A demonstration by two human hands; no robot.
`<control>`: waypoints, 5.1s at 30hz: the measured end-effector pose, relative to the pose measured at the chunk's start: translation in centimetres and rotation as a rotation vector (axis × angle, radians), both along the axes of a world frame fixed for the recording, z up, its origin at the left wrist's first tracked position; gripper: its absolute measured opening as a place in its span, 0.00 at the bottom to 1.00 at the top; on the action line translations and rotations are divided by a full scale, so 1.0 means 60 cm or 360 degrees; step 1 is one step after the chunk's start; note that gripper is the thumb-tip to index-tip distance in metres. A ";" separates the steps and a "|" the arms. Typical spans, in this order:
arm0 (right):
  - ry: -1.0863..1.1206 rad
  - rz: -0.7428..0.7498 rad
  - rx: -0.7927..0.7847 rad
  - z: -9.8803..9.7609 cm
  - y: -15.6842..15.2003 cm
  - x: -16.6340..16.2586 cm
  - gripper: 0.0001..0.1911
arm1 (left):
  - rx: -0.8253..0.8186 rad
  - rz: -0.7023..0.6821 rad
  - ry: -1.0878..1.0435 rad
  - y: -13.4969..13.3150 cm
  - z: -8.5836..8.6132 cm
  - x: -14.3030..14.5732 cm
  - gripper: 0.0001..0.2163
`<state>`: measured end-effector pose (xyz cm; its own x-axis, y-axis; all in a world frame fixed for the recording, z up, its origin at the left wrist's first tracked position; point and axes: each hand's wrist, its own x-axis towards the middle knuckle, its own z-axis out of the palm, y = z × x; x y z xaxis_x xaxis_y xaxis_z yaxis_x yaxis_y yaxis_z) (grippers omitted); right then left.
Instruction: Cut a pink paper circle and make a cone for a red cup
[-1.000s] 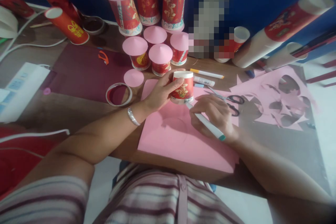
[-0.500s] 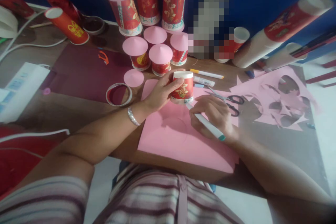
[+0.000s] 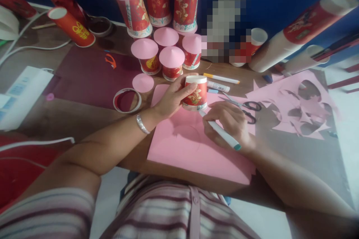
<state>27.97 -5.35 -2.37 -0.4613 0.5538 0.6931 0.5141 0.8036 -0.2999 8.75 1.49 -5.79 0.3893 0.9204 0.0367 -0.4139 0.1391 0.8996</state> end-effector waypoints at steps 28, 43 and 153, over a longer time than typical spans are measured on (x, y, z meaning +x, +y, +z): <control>0.0184 -0.0069 -0.0418 0.021 -0.014 0.006 0.09 | 0.0044 0.0013 0.0080 0.001 -0.008 -0.003 0.23; 0.0100 -0.0219 -0.0182 -0.023 0.025 0.028 0.18 | -0.0325 0.0050 -0.0178 0.001 0.005 -0.008 0.16; 0.0096 -0.0009 -0.0049 0.014 -0.007 0.003 0.11 | -0.0043 -0.0165 -0.0011 -0.001 0.009 -0.007 0.14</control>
<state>28.16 -5.79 -1.51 -0.4163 0.5778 0.7020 0.4989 0.7906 -0.3550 8.32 1.43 -5.25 0.4826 0.8757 0.0155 -0.4019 0.2056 0.8923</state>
